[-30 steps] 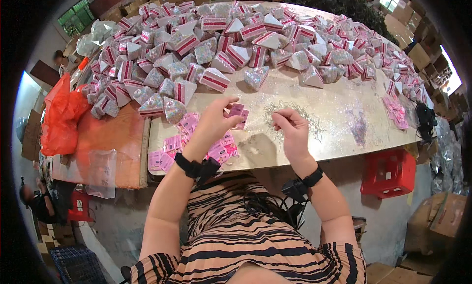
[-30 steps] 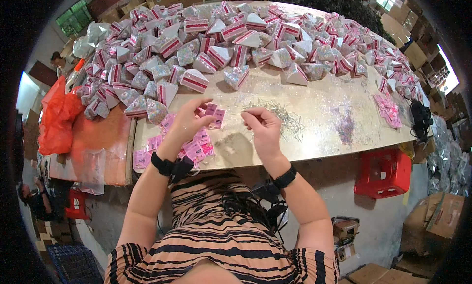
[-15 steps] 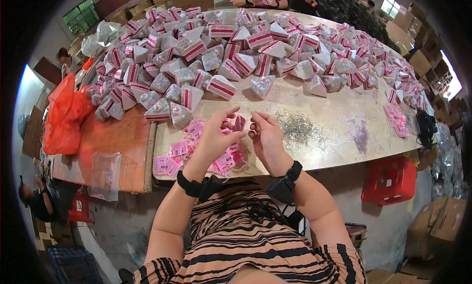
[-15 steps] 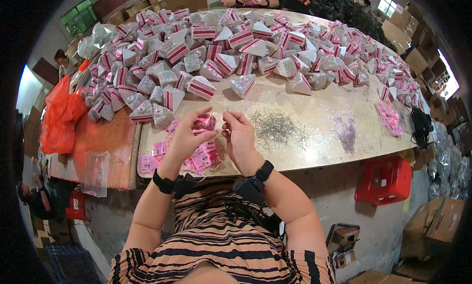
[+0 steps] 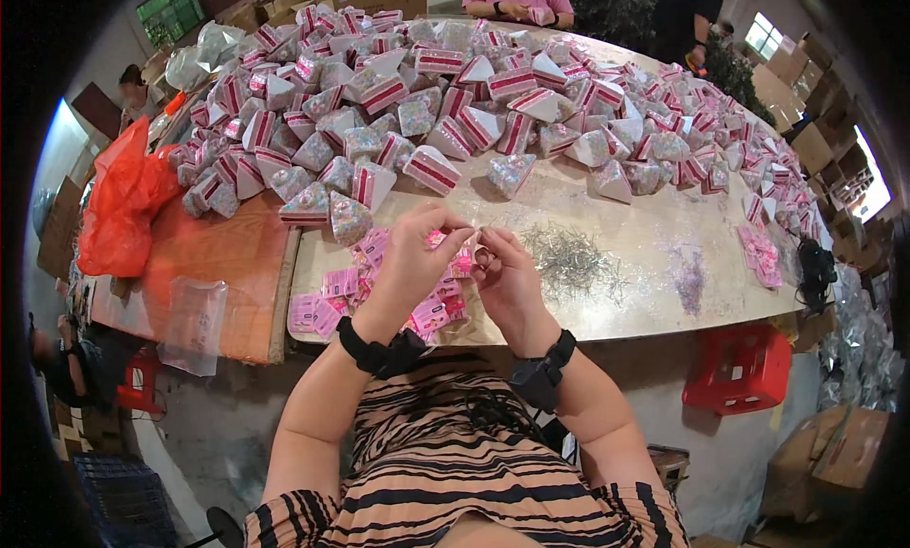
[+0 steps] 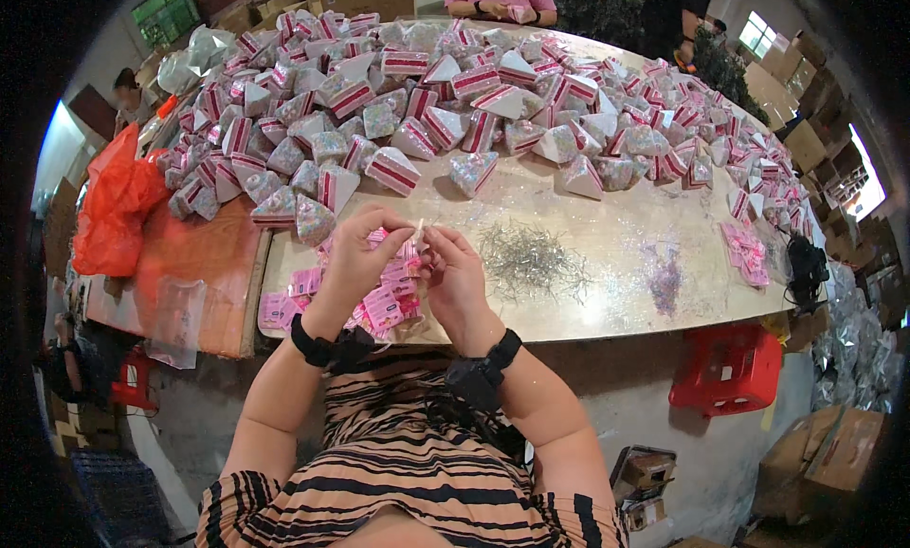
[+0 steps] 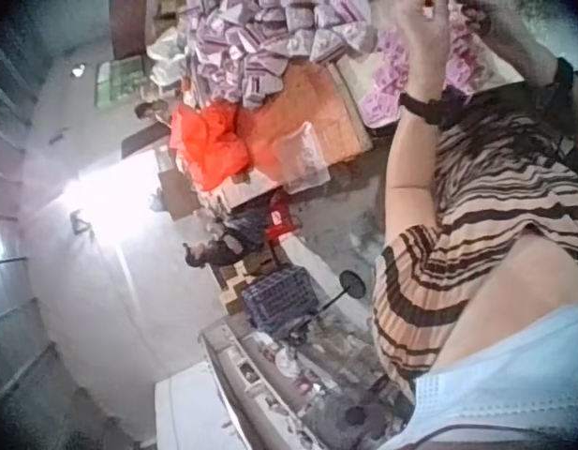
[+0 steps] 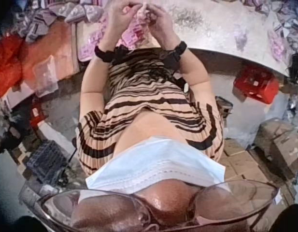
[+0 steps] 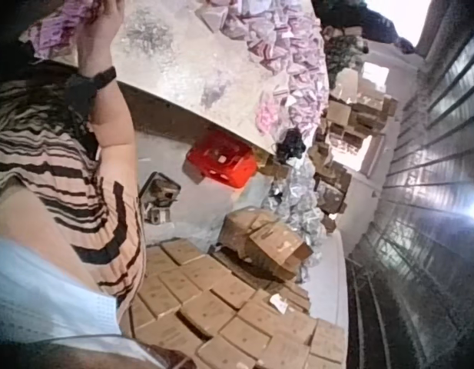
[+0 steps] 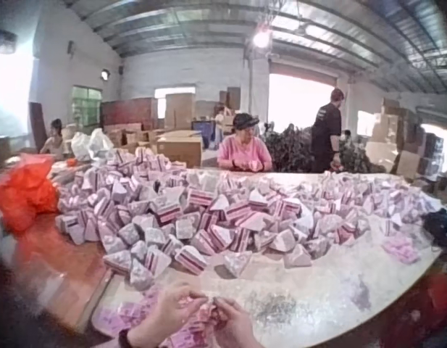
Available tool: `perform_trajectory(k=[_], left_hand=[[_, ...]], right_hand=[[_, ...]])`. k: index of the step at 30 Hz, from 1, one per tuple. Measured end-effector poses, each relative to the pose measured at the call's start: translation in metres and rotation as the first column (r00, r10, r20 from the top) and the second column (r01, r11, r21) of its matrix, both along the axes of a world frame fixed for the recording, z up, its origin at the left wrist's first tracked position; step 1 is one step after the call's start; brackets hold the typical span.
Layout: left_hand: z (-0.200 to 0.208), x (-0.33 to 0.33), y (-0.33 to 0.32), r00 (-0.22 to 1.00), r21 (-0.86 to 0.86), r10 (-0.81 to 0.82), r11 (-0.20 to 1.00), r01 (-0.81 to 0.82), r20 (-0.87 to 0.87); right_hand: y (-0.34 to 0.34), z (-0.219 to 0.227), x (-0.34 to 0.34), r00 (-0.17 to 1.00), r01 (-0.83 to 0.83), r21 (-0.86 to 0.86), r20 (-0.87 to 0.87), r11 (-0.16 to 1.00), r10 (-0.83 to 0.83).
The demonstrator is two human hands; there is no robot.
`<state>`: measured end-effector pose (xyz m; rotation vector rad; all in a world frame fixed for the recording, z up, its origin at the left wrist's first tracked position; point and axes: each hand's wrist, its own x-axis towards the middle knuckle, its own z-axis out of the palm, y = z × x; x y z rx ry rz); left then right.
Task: The person inserts small pink paper slips into clear plastic bags containing colorful beads. The person picks up a bag, opens it, inserts the slip, and places the bag on the table. The task is performed repeatedly in a warehouse setting.
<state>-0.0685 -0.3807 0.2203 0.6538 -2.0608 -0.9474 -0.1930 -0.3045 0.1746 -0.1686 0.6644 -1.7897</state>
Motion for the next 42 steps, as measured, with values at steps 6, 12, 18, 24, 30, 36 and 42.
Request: perform_trajectory(k=[6,12,18,24,30,36,42], left_hand=[[0.012,-0.004,0.001,0.995,-0.309,0.093,0.948,-0.075,0.045],[0.014,-0.003,0.003,0.995,-0.320,0.070,0.946,-0.042,0.077],[0.026,0.002,0.004,0.980,-0.369,-0.010,0.926,0.084,0.198],[0.048,-0.002,-0.005,0.911,-0.460,-0.192,0.814,0.355,0.364],[0.062,-0.010,-0.009,0.775,-0.484,-0.192,0.684,0.546,0.603],[0.062,-0.021,-0.002,0.799,-0.566,-0.200,0.610,0.554,0.567],[0.049,-0.030,-0.007,0.741,-0.366,-0.320,0.712,0.599,0.590]], right_hand=[[0.004,0.001,-0.002,0.989,0.017,0.048,-0.144,0.999,-0.010],[0.006,-0.004,-0.013,0.975,-0.011,-0.040,-0.223,0.999,0.002],[0.013,0.000,-0.021,0.967,-0.147,-0.090,-0.224,0.985,0.123],[0.015,0.005,-0.042,0.896,-0.366,-0.115,-0.310,0.923,0.317],[0.021,0.012,-0.058,0.839,-0.412,0.029,-0.378,0.911,0.392],[0.026,0.025,-0.074,0.708,-0.459,0.187,-0.514,0.869,0.484],[0.029,0.027,-0.079,0.600,-0.454,0.246,-0.627,0.857,0.498]])
